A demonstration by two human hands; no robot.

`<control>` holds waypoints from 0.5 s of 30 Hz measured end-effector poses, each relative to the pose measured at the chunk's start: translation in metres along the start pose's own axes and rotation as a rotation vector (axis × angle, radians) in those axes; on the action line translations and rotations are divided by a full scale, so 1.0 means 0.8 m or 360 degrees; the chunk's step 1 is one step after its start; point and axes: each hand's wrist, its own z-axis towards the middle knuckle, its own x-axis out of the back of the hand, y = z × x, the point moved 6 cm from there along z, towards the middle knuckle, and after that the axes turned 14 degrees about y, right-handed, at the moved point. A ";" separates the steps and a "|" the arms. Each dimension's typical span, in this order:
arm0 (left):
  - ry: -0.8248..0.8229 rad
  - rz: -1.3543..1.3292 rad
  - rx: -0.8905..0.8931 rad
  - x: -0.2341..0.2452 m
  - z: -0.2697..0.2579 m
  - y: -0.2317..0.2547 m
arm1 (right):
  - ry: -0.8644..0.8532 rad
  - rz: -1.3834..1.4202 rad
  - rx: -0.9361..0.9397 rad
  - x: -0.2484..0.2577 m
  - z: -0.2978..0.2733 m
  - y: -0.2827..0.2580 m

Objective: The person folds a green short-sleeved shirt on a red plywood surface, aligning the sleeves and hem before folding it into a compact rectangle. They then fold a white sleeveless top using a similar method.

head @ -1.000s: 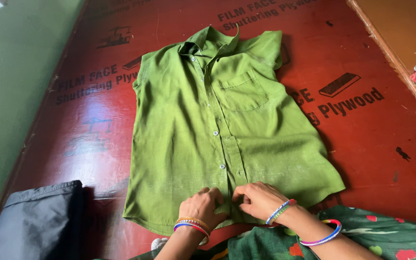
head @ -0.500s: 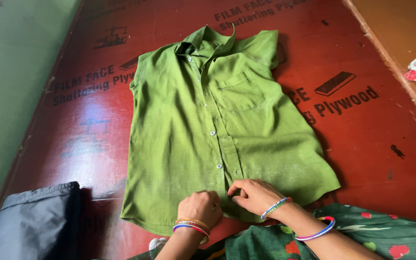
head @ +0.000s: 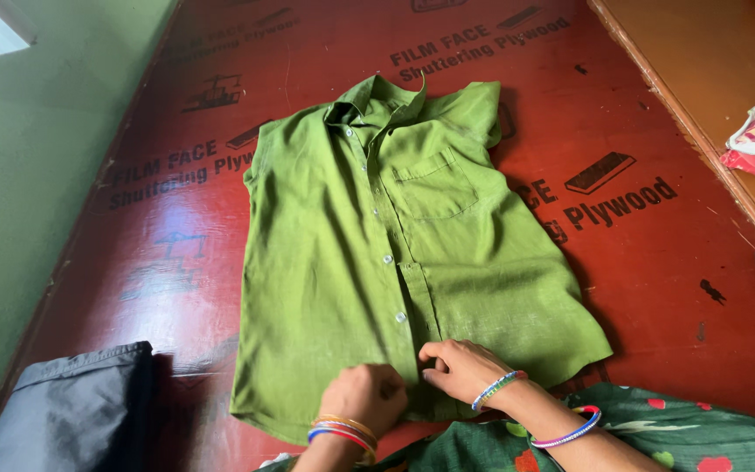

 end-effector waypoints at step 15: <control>-0.0253 0.0319 -0.0526 -0.010 -0.023 0.017 | -0.0146 -0.0651 0.0321 0.023 -0.036 -0.021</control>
